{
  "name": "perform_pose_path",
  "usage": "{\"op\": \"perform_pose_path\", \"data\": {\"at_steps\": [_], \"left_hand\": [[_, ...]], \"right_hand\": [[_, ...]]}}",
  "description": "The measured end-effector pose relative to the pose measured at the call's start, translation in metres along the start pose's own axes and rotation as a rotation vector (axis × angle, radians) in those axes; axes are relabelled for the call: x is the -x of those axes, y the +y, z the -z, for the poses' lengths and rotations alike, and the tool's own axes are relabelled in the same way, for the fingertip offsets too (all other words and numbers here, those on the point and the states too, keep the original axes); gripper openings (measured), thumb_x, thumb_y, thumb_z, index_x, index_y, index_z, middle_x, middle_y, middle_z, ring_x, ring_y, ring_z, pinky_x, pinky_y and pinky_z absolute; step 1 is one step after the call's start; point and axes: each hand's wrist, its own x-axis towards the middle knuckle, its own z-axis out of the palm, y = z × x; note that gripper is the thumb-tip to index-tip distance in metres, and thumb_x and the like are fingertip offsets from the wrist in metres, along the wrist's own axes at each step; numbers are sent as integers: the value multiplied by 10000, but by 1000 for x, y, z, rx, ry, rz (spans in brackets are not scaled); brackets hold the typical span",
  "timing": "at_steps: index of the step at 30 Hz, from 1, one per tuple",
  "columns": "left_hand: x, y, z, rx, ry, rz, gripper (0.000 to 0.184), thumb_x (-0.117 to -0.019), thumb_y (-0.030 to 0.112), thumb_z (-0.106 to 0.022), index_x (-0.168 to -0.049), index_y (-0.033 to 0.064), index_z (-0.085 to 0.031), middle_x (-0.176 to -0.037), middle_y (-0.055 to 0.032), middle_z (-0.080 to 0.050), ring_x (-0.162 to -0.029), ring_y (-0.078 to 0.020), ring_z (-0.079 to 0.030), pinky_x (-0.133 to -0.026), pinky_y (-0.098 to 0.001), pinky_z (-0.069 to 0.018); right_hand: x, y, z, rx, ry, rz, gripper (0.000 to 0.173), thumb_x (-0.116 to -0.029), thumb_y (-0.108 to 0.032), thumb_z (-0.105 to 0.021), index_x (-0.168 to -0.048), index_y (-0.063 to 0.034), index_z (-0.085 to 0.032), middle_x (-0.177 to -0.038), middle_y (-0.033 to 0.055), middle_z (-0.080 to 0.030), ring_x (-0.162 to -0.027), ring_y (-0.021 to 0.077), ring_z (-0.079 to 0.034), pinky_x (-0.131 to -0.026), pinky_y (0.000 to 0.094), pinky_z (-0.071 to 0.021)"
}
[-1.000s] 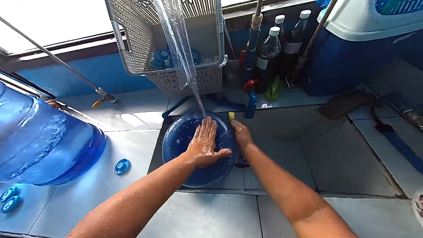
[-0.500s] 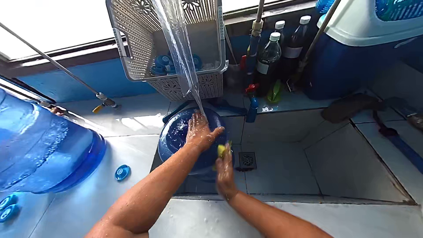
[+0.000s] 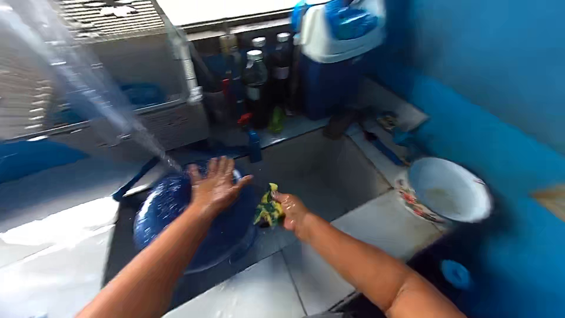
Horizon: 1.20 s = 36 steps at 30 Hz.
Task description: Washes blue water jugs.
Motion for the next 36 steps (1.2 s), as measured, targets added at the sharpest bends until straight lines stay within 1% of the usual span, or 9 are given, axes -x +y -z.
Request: {"op": "perform_pose_path", "data": {"at_steps": [2,6,11,17,21,25,29,33,36], "left_hand": [[-11,-34,6,-26,12,-33,708,-1009,681,-386,-1587,273,-395,-1644,-210,-307,-1516,-520,-189,-1084,-862,-46],[-19,-102,6,6,27,175,719,-1021,646,-397,-1602,223,-364,-1582,-349,-315,-1433,-626,-267,-1046,-853,-217],[-6,-106,6,68,65,359,624,-1073,531,-399,-1570,154,-415,-1550,-368,-352,-1426,-592,-320,-1066,-787,-276],[4,-31,30,71,21,373,573,-1085,402,-474,-1546,66,-422,-1488,-414,-389,-1378,-632,-354,-1013,-792,-328],[-2,-29,38,97,8,492,549,-1053,444,-533,-1504,134,-500,-1482,-349,-445,-1364,-580,-411,-1000,-771,-368],[7,-37,40,222,79,540,583,-1005,485,-604,-1433,92,-561,-1459,-316,-486,-1327,-535,-480,-997,-741,-409],[29,-36,13,160,155,393,747,-1015,430,-589,-1529,-63,-364,-1599,-316,-301,-1484,-465,-315,-1181,-633,-289],[60,16,-14,177,-106,100,783,-1063,532,-365,-1614,-4,-215,-1693,-228,-135,-1584,-365,-70,-1261,-579,-6],[56,4,-7,98,-73,74,755,-1057,574,-369,-1574,24,-357,-1641,-190,-331,-1563,-332,-205,-1267,-551,-38]], "right_hand": [[24,-48,65,-11,-22,152,297,-1111,-230,-413,-1157,3,-590,-844,89,-654,-681,153,-648,-636,309,-577],[73,-122,217,590,463,709,356,-1099,-277,-461,-1295,-7,-586,-1045,122,-676,-851,167,-660,-775,382,-584],[80,-161,293,1327,836,202,381,-1064,-156,-514,-1321,121,-567,-1263,361,-613,-1215,512,-591,-1024,679,-440],[-32,-227,231,1527,573,617,450,-1097,-149,-445,-1486,76,-460,-1546,306,-430,-1448,461,-413,-1189,591,-322],[-28,-240,183,1803,548,290,398,-1093,-198,-444,-1225,120,-643,-1332,352,-591,-1297,521,-539,-1026,702,-413],[-28,-107,95,1493,-10,574,412,-1086,-226,-482,-1307,101,-602,-1278,301,-638,-1218,402,-623,-1052,542,-485],[-48,-15,-3,1129,-305,576,725,-1081,-279,-430,-1579,141,-112,-1647,355,-163,-1562,395,-213,-1284,439,-197],[-102,-52,-103,1400,-485,704,474,-1083,-141,-412,-1516,51,-432,-1536,271,-465,-1450,387,-439,-1211,548,-329],[-78,-46,-176,990,-649,735,282,-990,28,-494,-1164,61,-713,-1100,195,-733,-1045,258,-692,-970,453,-530]]}}
